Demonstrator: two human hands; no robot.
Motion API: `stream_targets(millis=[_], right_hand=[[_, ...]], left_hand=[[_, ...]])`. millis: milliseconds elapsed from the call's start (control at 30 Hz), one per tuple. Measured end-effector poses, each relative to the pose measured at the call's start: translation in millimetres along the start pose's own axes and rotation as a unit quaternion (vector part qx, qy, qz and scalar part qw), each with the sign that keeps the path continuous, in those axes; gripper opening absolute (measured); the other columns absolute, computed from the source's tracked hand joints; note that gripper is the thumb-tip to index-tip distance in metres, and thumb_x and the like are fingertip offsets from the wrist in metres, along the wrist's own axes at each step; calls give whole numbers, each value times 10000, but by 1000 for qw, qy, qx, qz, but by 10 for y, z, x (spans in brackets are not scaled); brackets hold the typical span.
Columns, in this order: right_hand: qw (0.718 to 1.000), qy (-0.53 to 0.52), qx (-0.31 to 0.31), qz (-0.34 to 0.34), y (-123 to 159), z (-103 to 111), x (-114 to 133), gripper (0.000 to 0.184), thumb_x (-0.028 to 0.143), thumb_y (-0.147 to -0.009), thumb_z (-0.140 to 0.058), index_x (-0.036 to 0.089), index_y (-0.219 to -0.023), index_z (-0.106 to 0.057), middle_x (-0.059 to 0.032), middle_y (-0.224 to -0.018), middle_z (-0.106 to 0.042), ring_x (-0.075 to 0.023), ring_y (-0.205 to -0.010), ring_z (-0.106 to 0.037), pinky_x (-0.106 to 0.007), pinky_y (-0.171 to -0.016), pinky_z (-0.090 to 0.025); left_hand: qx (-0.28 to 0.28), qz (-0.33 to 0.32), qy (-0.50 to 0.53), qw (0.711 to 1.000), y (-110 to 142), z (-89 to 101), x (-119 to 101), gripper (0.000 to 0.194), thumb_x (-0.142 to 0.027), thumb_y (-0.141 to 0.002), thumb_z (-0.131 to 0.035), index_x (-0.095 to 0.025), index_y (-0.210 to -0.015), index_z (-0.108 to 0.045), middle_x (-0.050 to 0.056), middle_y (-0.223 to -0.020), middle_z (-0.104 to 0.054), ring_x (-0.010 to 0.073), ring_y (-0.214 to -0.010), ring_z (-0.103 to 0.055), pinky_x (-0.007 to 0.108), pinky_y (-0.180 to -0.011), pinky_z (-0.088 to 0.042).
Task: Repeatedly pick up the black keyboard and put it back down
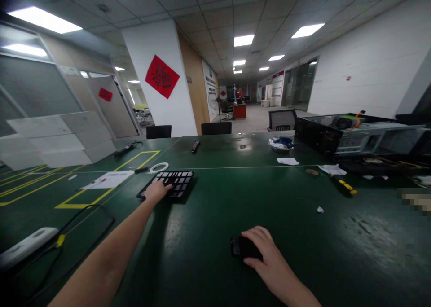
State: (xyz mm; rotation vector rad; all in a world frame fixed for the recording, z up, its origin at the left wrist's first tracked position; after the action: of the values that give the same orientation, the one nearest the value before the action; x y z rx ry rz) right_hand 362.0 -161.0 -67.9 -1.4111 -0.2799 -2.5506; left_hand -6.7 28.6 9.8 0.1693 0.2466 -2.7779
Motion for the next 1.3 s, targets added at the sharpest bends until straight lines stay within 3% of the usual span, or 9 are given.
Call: stream_targets(millis=[167, 300, 367, 500, 667, 933, 1033, 1167, 1300], right_hand=[[1000, -9, 4, -14, 10, 11, 0, 455, 312, -730, -503, 325, -1177, -422, -17, -1316, -340, -219, -1250, -280, -447, -1052, -237], [1000, -8, 2, -2, 11, 3, 5, 455, 315, -734, -502, 315, -1181, -417, -22, -1312, -345, -207, -1255, -273, -437, -1064, -219], [1000, -7, -2, 1, 13, 1, 3, 455, 309, -729, -508, 317, -1176, -421, -18, -1311, -346, -206, -1257, -271, -432, -1066, -213], [1000, -7, -10, 1, 20, 4, -14, 452, 311, -725, -514, 325, -1168, -429, -11, -1309, -342, -206, -1257, -268, -432, -1064, -216], [1000, -15, -17, -18, 45, 31, 50, 464, 319, -728, -504, 313, -1184, -416, -19, -1312, -325, -197, -1237, -304, -421, -1048, -259], [988, 91, -119, 24, 291, 448, 339, 457, 370, -731, -491, 278, -1174, -431, -49, -1252, -425, -203, -1201, -357, -425, -1050, -260], [970, 170, -172, 20, 456, 764, 83, 470, 420, -696, -516, 262, -1137, -478, -73, -1205, -490, -240, -1155, -409, -466, -1015, -298], [930, 264, -256, -24, 672, 1148, -546, 508, 461, -648, -531, 184, -1073, -546, -111, -1056, -591, -283, -1032, -498, -487, -913, -388], [897, 326, -290, -68, 808, 1326, -1001, 527, 471, -672, -488, 125, -1064, -553, -135, -1076, -592, -301, -1044, -489, -483, -926, -370]], left_hand=[[-5, 13, -12, 1000, -2, -32, -13, 454, -432, -746, -486, -34, -947, -575, 251, -985, -569, 328, -913, -558, 370, -706, -434], [-28, -35, -10, 999, 164, 12, -153, 390, -300, -831, -339, -15, -1032, -513, 253, -1060, -508, 312, -958, -530, 383, -775, -412], [-25, -78, -5, 997, 394, 12, -206, 317, -155, -818, -299, -75, -1034, -517, 187, -1057, -520, 251, -971, -525, 339, -830, -394], [-2, -218, 52, 975, 1088, -77, -189, 443, 45, -681, -280, -150, -998, -520, 87, -1045, -529, 169, -1011, -485, 283, -901, -358], [54, -291, 124, 947, 1710, -317, -19, 517, 85, -662, -250, -151, -1049, -499, 81, -1247, -442, 152, -1131, -429, 323, -971, -332], [58, -303, 105, 945, 1779, -371, -26, 493, 13, -748, -257, -156, -1152, -482, 88, -1318, -416, 176, -1228, -356, 386, -1022, -293], [58, -307, 81, 946, 1785, -359, -38, 475, -4, -758, -256, -132, -1153, -489, 102, -1320, -411, 180, -1228, -355, 375, -1022, -295], [51, -313, 67, 946, 1777, -379, -44, 482, -7, -755, -253, -124, -1162, -484, 98, -1319, -410, 179, -1228, -354, 368, -1027, -286], [51, -314, 68, 946, 1752, -385, -52, 479, -6, -754, -251, -117, -1154, -490, 106, -1318, -410, 184, -1225, -357, 375, -1019, -297]])
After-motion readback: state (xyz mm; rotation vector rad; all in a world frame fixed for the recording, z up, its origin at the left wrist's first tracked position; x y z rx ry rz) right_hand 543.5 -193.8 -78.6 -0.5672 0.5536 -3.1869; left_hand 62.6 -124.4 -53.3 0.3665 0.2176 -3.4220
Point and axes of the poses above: each hand's wrist, its own y-axis away from the middle knuckle, its own z-axis out of the back of the hand, x = y × z, the point moved 3 cm from there along -y, towards the middle knuckle
